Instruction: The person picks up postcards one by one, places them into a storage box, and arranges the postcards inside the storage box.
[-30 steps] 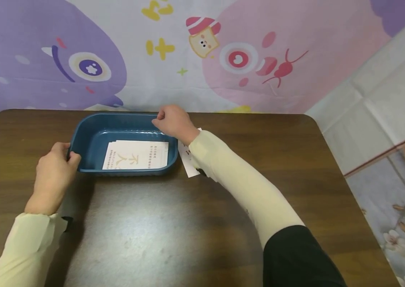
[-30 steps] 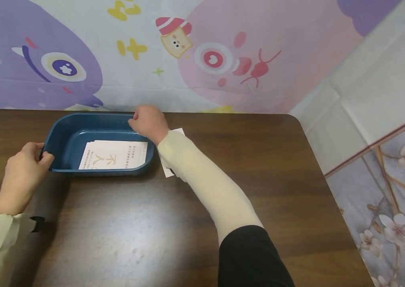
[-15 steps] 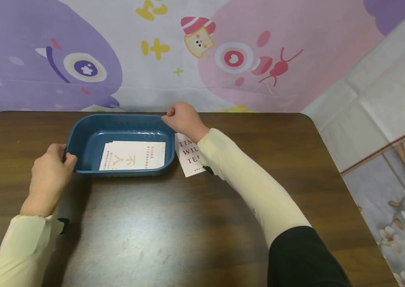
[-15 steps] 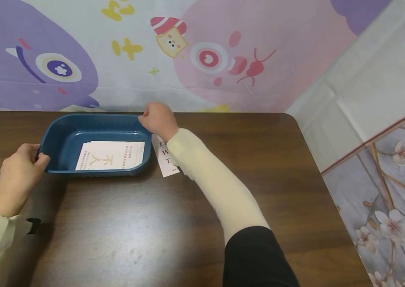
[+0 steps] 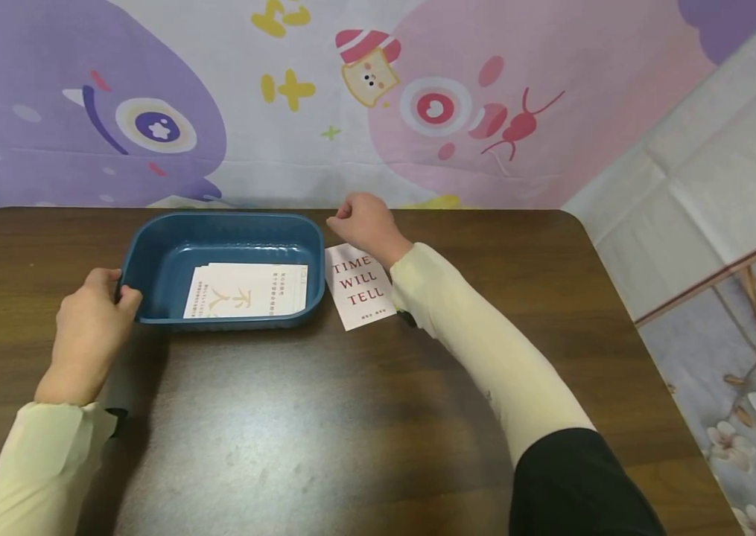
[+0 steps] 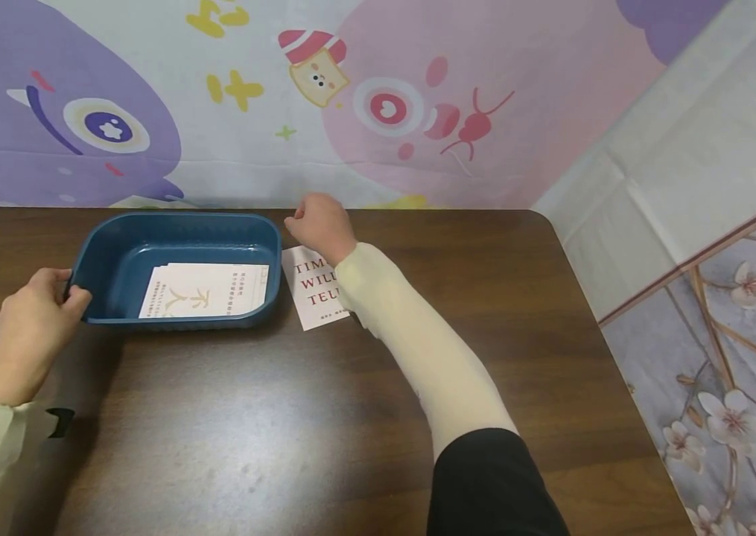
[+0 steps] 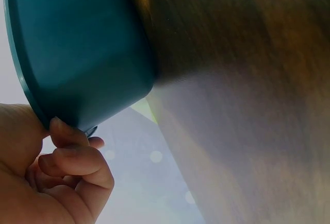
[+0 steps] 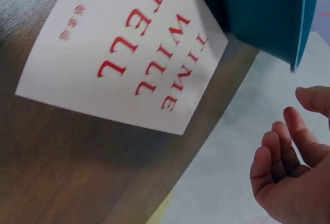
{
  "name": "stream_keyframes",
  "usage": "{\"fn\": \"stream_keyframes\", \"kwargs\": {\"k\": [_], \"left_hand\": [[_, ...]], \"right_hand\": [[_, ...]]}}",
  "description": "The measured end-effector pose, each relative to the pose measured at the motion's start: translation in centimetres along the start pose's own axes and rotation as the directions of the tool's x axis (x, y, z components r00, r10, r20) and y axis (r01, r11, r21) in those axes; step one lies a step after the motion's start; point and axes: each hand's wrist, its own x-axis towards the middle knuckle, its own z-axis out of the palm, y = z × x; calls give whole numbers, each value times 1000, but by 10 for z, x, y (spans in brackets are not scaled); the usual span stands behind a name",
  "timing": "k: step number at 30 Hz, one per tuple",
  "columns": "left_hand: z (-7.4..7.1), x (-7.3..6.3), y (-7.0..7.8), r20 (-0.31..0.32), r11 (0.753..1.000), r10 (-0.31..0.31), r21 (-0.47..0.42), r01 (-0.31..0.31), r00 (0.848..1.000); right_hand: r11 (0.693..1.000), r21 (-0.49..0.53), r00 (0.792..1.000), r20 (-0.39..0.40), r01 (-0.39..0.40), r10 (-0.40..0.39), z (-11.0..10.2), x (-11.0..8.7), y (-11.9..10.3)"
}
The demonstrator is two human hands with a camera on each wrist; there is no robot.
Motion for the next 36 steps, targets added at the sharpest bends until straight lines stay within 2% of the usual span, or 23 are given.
{"fn": "stream_keyframes", "kwargs": {"k": [9, 22, 36], "left_hand": [[0, 0, 0, 24, 1000, -27, -6, 27, 999], [0, -1, -1, 30, 1000, -25, -5, 26, 999], [0, 0, -1, 28, 1000, -11, -5, 11, 1000]], "right_hand": [[999, -2, 999, -4, -40, 40, 0, -3, 12], [997, 8, 997, 11, -71, 71, 5, -7, 26], [990, 14, 990, 23, -138, 137, 11, -8, 36]]}}
